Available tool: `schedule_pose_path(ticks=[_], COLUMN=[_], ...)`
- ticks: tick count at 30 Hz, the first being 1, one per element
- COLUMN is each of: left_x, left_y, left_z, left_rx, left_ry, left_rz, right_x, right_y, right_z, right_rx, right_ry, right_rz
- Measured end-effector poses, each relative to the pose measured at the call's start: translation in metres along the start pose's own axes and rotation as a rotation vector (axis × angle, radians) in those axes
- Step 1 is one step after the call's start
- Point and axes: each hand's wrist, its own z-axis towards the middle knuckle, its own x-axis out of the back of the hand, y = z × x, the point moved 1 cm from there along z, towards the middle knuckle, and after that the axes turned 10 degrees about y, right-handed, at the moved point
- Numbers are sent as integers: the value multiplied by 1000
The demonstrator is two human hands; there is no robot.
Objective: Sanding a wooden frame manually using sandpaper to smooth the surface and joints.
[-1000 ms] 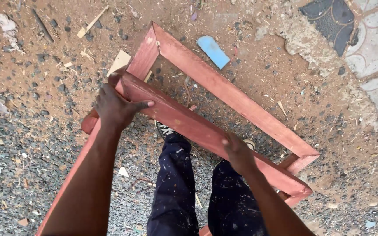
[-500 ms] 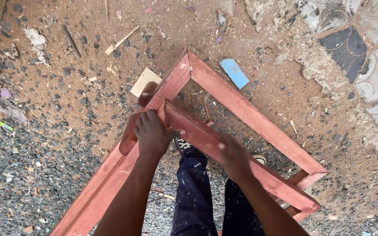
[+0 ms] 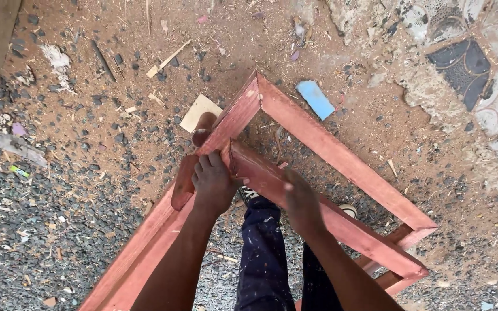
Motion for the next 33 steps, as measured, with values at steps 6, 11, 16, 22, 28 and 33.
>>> schedule_pose_path(ticks=[6, 11, 16, 22, 28, 33], left_x=[-21, 20, 20, 29, 9, 16], left_y=[-17, 3, 0, 6, 7, 9], left_z=[-5, 10, 8, 9, -3, 4], left_rx=[1, 26, 22, 53, 7, 54], left_ry=[-123, -183, -228, -223, 26, -91], left_rz=[-28, -111, -82, -114, 63, 3], right_x=[-13, 45, 0, 48, -12, 49], right_y=[-103, -117, -94, -97, -81, -105], right_z=[211, 157, 182, 178, 193, 192], right_rx=[-720, -875, -781, -938, -973, -1003], right_ry=[-332, -307, -171, -354, -357, -353], right_rz=[444, 399, 401, 554, 476, 471])
